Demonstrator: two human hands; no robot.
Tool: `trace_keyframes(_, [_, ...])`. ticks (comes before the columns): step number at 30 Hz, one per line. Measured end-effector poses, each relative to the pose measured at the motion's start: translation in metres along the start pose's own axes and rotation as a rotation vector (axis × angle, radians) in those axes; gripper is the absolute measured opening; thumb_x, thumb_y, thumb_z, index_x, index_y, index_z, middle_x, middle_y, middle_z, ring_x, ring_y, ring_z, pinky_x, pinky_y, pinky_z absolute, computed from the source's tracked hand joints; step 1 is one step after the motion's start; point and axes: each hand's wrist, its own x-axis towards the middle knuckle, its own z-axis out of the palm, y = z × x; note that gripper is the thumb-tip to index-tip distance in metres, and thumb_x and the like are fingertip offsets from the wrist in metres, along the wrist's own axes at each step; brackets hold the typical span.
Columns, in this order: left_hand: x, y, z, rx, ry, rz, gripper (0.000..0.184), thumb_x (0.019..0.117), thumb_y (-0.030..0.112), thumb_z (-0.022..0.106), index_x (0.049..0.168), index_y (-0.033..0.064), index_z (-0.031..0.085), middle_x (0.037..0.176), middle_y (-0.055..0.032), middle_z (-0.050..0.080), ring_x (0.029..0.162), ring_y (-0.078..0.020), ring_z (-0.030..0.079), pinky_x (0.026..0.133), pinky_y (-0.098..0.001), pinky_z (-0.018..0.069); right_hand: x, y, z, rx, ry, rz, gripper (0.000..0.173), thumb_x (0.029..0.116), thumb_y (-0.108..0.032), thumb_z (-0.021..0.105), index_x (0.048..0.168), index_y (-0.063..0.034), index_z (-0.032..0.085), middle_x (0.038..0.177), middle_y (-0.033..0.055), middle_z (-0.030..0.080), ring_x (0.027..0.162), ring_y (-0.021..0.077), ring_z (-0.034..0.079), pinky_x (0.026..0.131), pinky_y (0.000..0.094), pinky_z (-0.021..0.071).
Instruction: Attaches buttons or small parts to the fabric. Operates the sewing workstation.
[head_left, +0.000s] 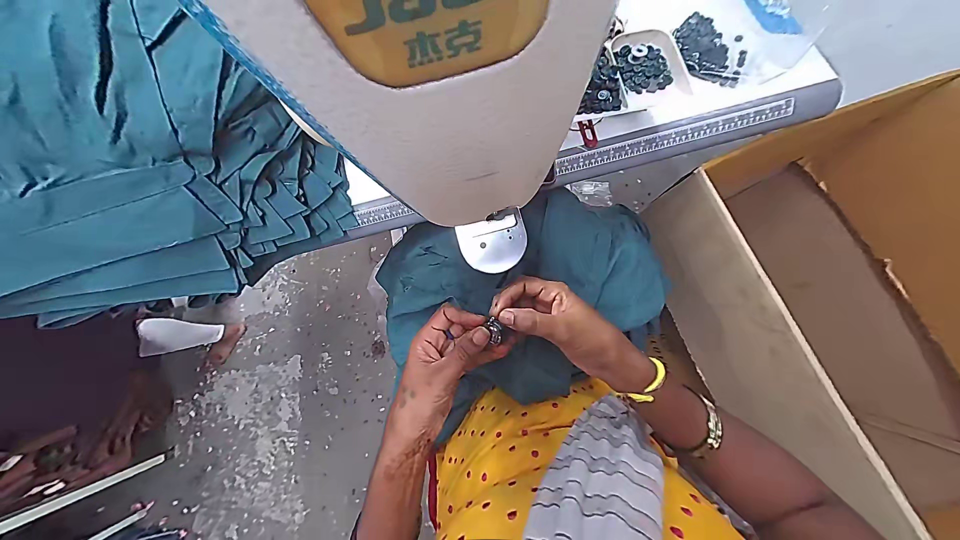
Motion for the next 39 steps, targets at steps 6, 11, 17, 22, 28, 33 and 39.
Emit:
trace_keyframes(6, [0.0000,-0.0011,-0.0012,0.012,-0.002,-0.003,0.011,0.0932,0.006,0.070,0.102,0.0100,0.066,0.097,-0.0015,0.074,0.087,-0.0154,0.075,0.082,-0.0351,0.0645,0.0017,0.0024,-0.0009,0.023,-0.010,0.025,0.009,0.0986,-0.004,0.058,0.101,-0.0080,0.066,0.096,-0.0047,0.071,0.087,0.0047,0.069,0.081,0.0247,0.0599])
trace_keyframes(11, [-0.0004,-0.0016,-0.0009,0.010,0.003,-0.002,0.010,0.0930,0.006,0.070,0.102,0.0098,0.066,0.096,-0.0013,0.074,0.086,-0.0151,0.075,0.081,-0.0347,0.0646,0.0017,0.0014,0.0001,0.038,-0.009,0.040,0.009,0.0984,-0.004,0.058,0.101,-0.0075,0.066,0.096,-0.0043,0.070,0.087,0.0052,0.069,0.081,0.0248,0.0600])
trace_keyframes(17, [-0.0003,-0.0025,-0.0008,0.032,0.008,-0.002,0.010,0.0940,0.005,0.067,0.102,0.0103,0.065,0.096,-0.0007,0.073,0.085,-0.0146,0.075,0.081,-0.0344,0.0646,0.0007,-0.0006,-0.0012,0.009,-0.015,0.051,0.010,0.0979,-0.005,0.062,0.102,-0.0046,0.071,0.099,-0.0032,0.072,0.088,0.0049,0.070,0.080,0.0239,0.0605])
trace_keyframes(22, [-0.0001,-0.0030,-0.0004,0.034,0.006,0.002,0.009,0.0938,0.004,0.068,0.101,0.0098,0.066,0.097,-0.0022,0.074,0.085,-0.0148,0.075,0.081,-0.0340,0.0644,-0.0002,-0.0018,-0.0014,0.007,-0.003,0.057,0.010,0.0965,-0.003,0.065,0.100,-0.0028,0.074,0.104,-0.0008,0.071,0.091,0.0055,0.070,0.080,0.0233,0.0609])
trace_keyframes(28, [0.0008,-0.0007,0.0020,0.050,0.002,-0.002,0.011,0.0945,0.007,0.068,0.105,0.0089,0.066,0.098,-0.0017,0.073,0.086,-0.0149,0.075,0.082,-0.0334,0.0644,-0.0011,-0.0042,0.0008,-0.022,0.051,0.018,0.010,0.0991,-0.005,0.062,0.102,-0.0037,0.071,0.097,-0.0028,0.073,0.087,0.0047,0.070,0.080,0.0234,0.0606])
trace_keyframes(33, [0.0019,-0.0044,-0.0002,-0.024,-0.011,-0.041,0.009,0.0965,0.008,0.065,0.106,0.0086,0.064,0.100,-0.0031,0.073,0.087,-0.0156,0.075,0.082,-0.0326,0.0642,-0.0028,-0.0048,0.0019,-0.084,0.100,-0.021,0.008,0.0981,-0.006,0.061,0.101,-0.0035,0.068,0.092,-0.0037,0.071,0.084,0.0039,0.069,0.078,0.0231,0.0602])
trace_keyframes(39, [0.0026,-0.0065,-0.0012,-0.049,-0.010,-0.047,0.010,0.0949,0.010,0.069,0.104,0.0097,0.065,0.099,-0.0040,0.074,0.087,-0.0159,0.075,0.082,-0.0329,0.0641,-0.0022,-0.0030,0.0014,-0.131,0.074,-0.021,0.008,0.0969,-0.006,0.062,0.102,-0.0019,0.067,0.097,-0.0017,0.068,0.085,0.0036,0.068,0.080,0.0230,0.0597])
